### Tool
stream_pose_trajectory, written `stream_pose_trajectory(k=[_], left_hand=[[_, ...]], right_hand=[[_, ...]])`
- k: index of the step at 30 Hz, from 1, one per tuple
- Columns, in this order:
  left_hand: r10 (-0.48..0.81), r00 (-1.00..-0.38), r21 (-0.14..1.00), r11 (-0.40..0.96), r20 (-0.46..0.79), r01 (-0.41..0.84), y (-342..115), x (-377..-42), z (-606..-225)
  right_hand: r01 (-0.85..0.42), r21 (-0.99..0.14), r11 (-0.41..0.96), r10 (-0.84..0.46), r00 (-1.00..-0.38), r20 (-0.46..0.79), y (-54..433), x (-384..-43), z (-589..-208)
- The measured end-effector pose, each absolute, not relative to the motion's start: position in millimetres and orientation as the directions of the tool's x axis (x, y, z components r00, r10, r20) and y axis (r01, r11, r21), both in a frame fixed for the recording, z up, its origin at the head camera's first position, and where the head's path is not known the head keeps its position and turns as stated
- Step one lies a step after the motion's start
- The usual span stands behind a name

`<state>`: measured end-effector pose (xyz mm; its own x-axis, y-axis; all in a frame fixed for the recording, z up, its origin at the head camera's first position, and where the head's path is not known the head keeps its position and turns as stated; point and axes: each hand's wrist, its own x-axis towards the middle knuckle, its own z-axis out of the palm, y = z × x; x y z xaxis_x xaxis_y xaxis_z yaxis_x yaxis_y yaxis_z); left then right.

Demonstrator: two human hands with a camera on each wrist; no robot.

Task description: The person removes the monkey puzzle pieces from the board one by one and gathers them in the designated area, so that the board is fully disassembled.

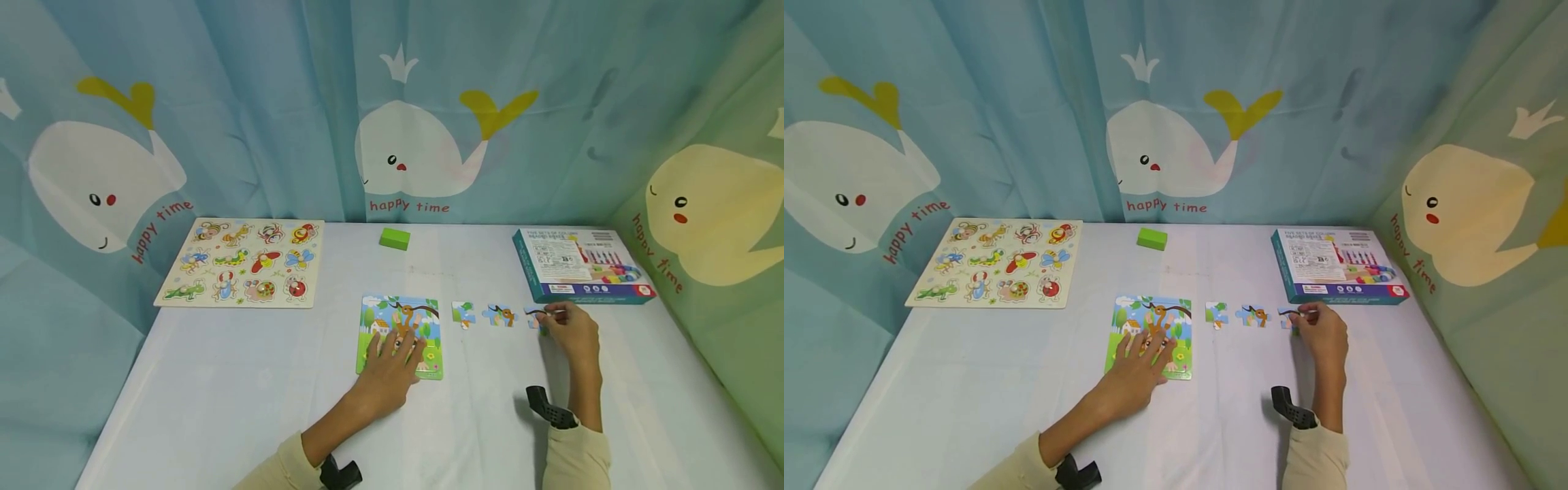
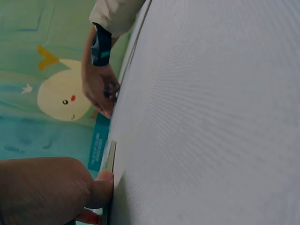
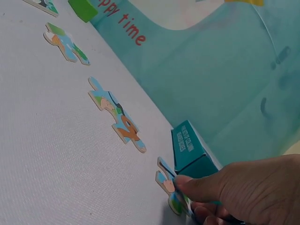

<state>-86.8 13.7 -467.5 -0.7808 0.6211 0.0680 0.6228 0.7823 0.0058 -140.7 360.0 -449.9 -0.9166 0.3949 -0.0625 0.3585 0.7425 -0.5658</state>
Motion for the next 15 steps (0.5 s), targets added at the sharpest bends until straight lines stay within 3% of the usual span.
stream_pose_trajectory(k=[5,10,15], left_hand=[[0.611,-0.789,-0.002,0.791,0.064,0.612,15.0,-84.1,-467.9],[0.617,-0.781,-0.11,0.787,0.097,0.608,19.8,-79.5,-466.6],[0.617,-0.774,-0.199,0.784,0.145,0.588,23.2,-75.3,-467.5]], right_hand=[[0.398,-0.535,0.745,0.426,-0.901,-0.076,358.3,-140.2,-446.7],[0.417,-0.496,0.762,0.461,-0.887,-0.038,350.8,-138.3,-434.8],[0.275,-0.509,0.816,0.348,-0.936,0.053,330.2,-140.9,-425.4]])
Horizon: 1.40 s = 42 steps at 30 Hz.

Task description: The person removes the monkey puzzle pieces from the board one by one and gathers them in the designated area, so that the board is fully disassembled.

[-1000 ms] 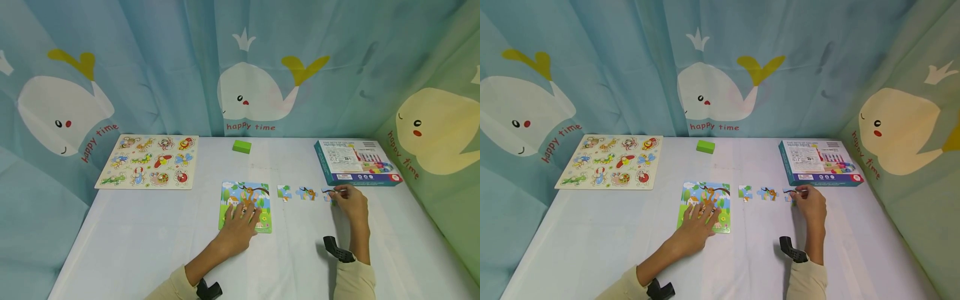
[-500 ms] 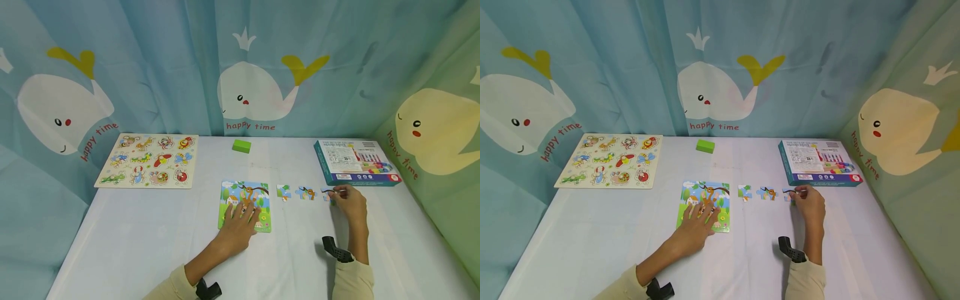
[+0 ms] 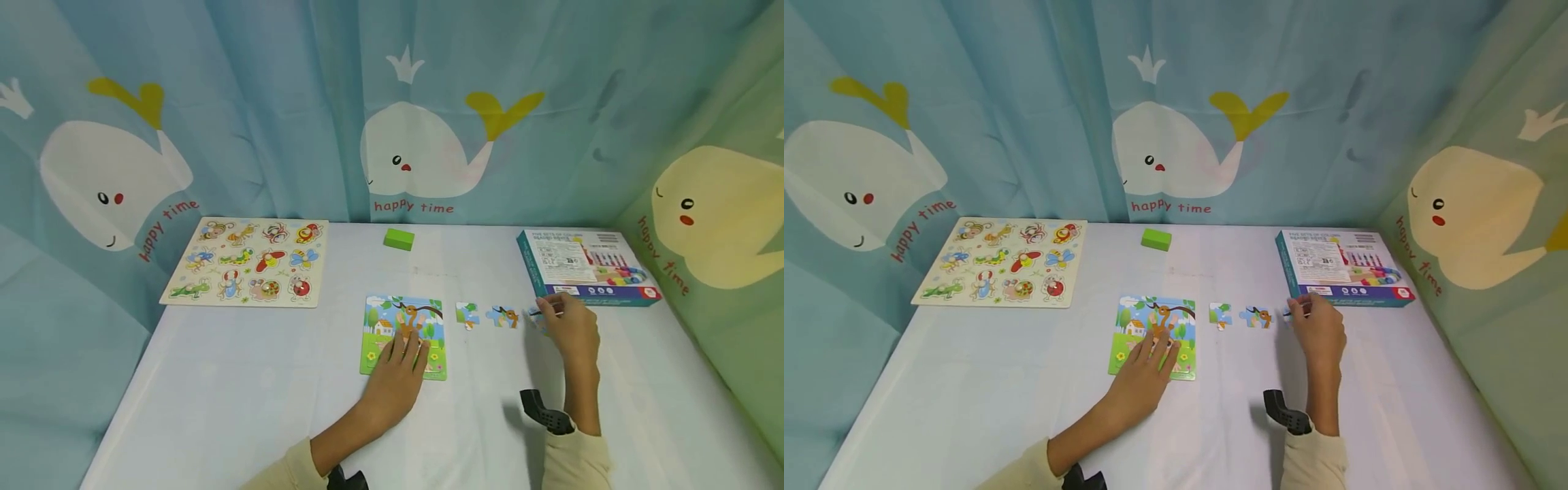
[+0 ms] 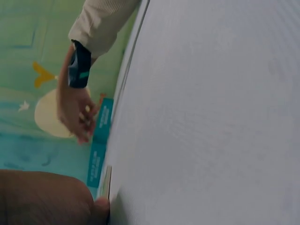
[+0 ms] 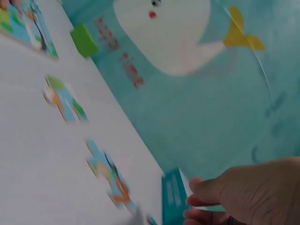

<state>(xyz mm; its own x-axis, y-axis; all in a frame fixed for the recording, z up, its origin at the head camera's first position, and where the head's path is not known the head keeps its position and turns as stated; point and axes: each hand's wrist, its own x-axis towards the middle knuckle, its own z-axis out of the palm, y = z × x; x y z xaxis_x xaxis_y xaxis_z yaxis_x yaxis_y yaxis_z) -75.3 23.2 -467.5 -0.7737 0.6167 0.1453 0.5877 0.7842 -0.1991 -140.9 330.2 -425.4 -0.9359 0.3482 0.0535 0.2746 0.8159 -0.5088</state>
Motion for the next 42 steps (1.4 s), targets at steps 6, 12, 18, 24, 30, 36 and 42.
stream_pose_trajectory(k=[6,12,18,24,30,36,42], left_hand=[[0.605,-0.783,-0.187,0.794,0.146,0.579,25.3,-72.8,-467.1],[0.582,-0.786,-0.202,0.812,0.206,0.548,27.4,-69.2,-465.0],[0.521,-0.836,-0.131,0.853,0.173,0.504,32.0,-66.8,-466.7],[0.496,-0.847,-0.114,0.868,0.189,0.483,36.5,-65.9,-469.0],[0.496,-0.842,-0.112,0.868,0.213,0.483,37.5,-66.4,-469.9],[0.498,-0.84,-0.094,0.867,0.213,0.49,37.6,-66.8,-469.9],[0.496,-0.844,-0.103,0.868,0.204,0.486,37.5,-66.8,-469.7]], right_hand=[[-0.095,-0.58,0.809,0.0,-0.987,0.162,288.7,-156.0,-431.3],[-0.343,-0.663,0.665,-0.37,-0.923,0.107,231.8,-175.8,-432.8],[-0.472,-0.73,0.494,-0.657,-0.753,0.042,184.1,-196.8,-435.0],[-0.491,-0.723,0.485,-0.751,-0.657,-0.058,159.7,-206.1,-436.3],[-0.504,-0.691,0.517,-0.748,-0.659,-0.078,155.0,-206.8,-432.7],[-0.492,-0.697,0.521,-0.737,-0.671,-0.077,155.8,-207.5,-434.9],[-0.479,-0.706,0.523,-0.734,-0.674,-0.086,154.2,-206.8,-435.6]])
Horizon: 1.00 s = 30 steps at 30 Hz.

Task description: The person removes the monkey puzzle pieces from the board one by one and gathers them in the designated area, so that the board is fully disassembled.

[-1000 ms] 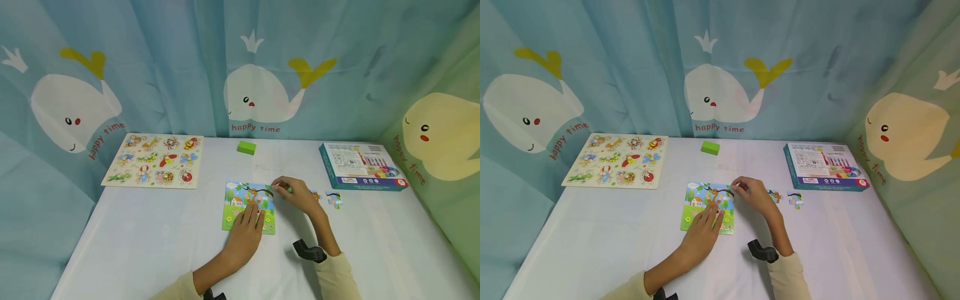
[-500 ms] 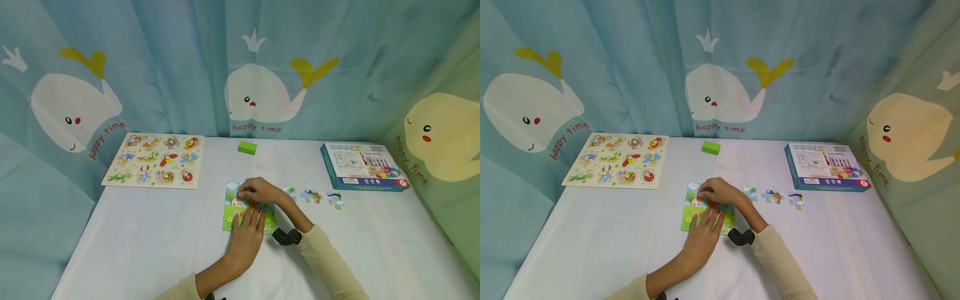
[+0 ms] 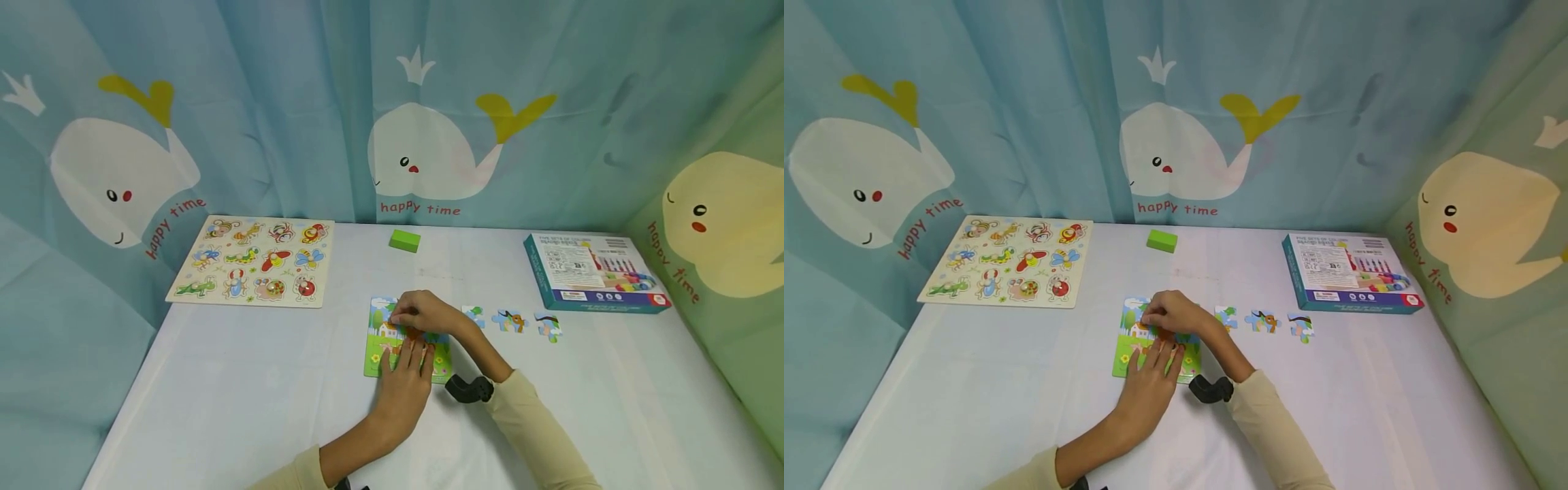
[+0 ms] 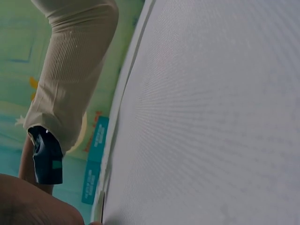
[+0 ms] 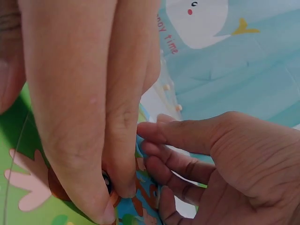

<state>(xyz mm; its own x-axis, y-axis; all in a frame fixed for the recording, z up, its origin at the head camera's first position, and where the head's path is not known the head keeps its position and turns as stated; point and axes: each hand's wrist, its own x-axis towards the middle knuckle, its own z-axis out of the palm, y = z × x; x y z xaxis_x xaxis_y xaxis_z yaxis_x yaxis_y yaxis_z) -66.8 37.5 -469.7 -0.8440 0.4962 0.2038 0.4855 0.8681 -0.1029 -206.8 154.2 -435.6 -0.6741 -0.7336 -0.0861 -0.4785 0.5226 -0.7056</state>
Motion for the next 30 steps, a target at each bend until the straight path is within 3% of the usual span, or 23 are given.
stream_pose_trajectory(k=[19,30], left_hand=[[0.488,-0.838,-0.109,0.872,0.245,0.477,37.1,-66.4,-469.0],[0.501,-0.838,-0.099,0.865,0.216,0.492,36.0,-66.9,-468.3]], right_hand=[[-0.386,-0.728,0.566,-0.686,-0.71,-0.157,146.9,-201.9,-436.8],[-0.39,-0.756,0.526,-0.71,-0.691,-0.137,148.2,-201.2,-440.1]])
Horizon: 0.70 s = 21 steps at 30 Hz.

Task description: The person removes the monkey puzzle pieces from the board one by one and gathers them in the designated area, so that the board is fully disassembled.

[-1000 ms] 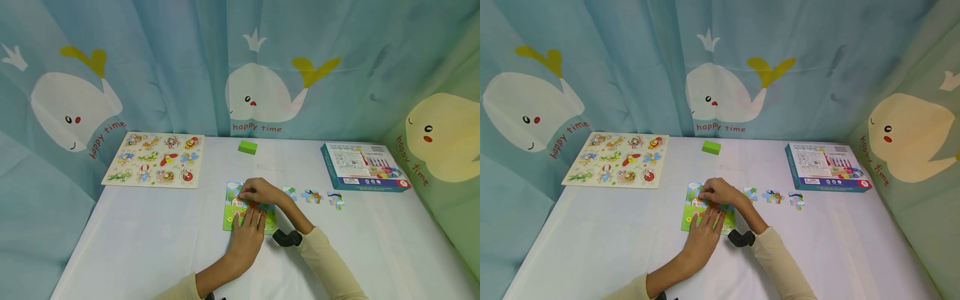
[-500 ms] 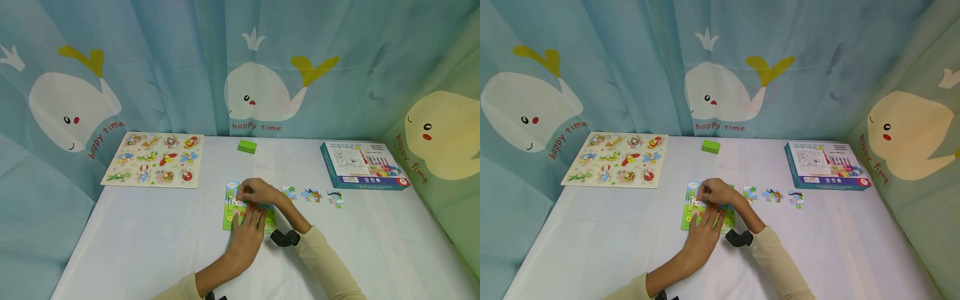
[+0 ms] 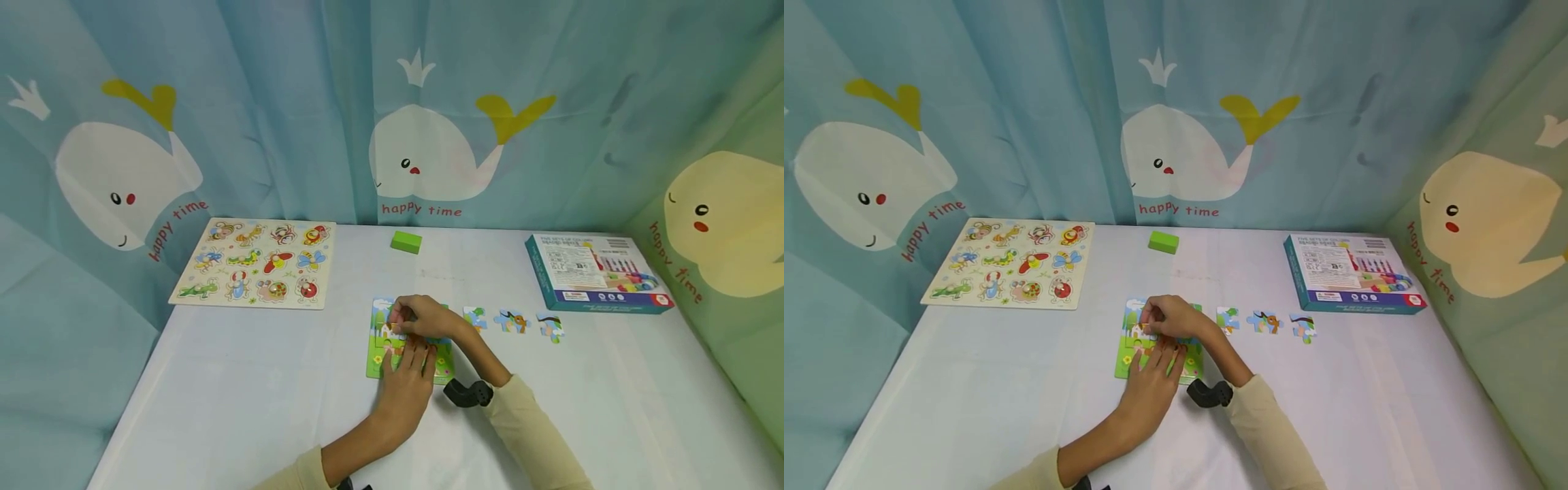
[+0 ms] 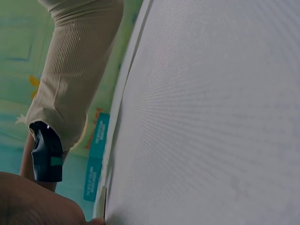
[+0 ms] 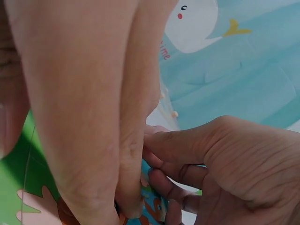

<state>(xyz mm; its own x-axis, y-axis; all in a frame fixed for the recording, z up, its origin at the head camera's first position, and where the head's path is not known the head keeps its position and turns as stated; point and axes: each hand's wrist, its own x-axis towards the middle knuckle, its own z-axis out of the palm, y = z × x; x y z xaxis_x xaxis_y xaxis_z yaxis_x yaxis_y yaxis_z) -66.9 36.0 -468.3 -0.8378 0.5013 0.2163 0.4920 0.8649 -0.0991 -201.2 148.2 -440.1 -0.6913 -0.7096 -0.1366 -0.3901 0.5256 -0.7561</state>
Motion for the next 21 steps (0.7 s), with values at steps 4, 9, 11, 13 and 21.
stream_pose_trajectory(k=[4,9,11,13,21], left_hand=[[0.497,-0.841,-0.102,0.868,0.215,0.487,36.8,-66.5,-467.9],[0.493,-0.842,-0.081,0.869,0.219,0.488,37.5,-67.8,-468.3],[0.49,-0.845,-0.063,0.87,0.212,0.489,37.5,-68.3,-468.2],[0.487,-0.849,-0.047,0.871,0.203,0.489,37.3,-68.6,-468.4],[0.48,-0.856,-0.017,0.874,0.192,0.486,38.2,-69.3,-469.2]], right_hand=[[-0.369,-0.768,0.524,-0.703,-0.696,-0.146,150.3,-200.4,-441.2],[-0.302,-0.803,0.514,-0.68,-0.715,-0.166,153.4,-199.5,-440.2],[-0.272,-0.828,0.491,-0.672,-0.723,-0.162,155.5,-199.4,-439.6],[-0.259,-0.844,0.469,-0.66,-0.738,-0.14,158.9,-199.4,-439.4],[-0.166,-0.912,0.375,-0.545,-0.835,-0.071,190.7,-189.3,-425.4]])
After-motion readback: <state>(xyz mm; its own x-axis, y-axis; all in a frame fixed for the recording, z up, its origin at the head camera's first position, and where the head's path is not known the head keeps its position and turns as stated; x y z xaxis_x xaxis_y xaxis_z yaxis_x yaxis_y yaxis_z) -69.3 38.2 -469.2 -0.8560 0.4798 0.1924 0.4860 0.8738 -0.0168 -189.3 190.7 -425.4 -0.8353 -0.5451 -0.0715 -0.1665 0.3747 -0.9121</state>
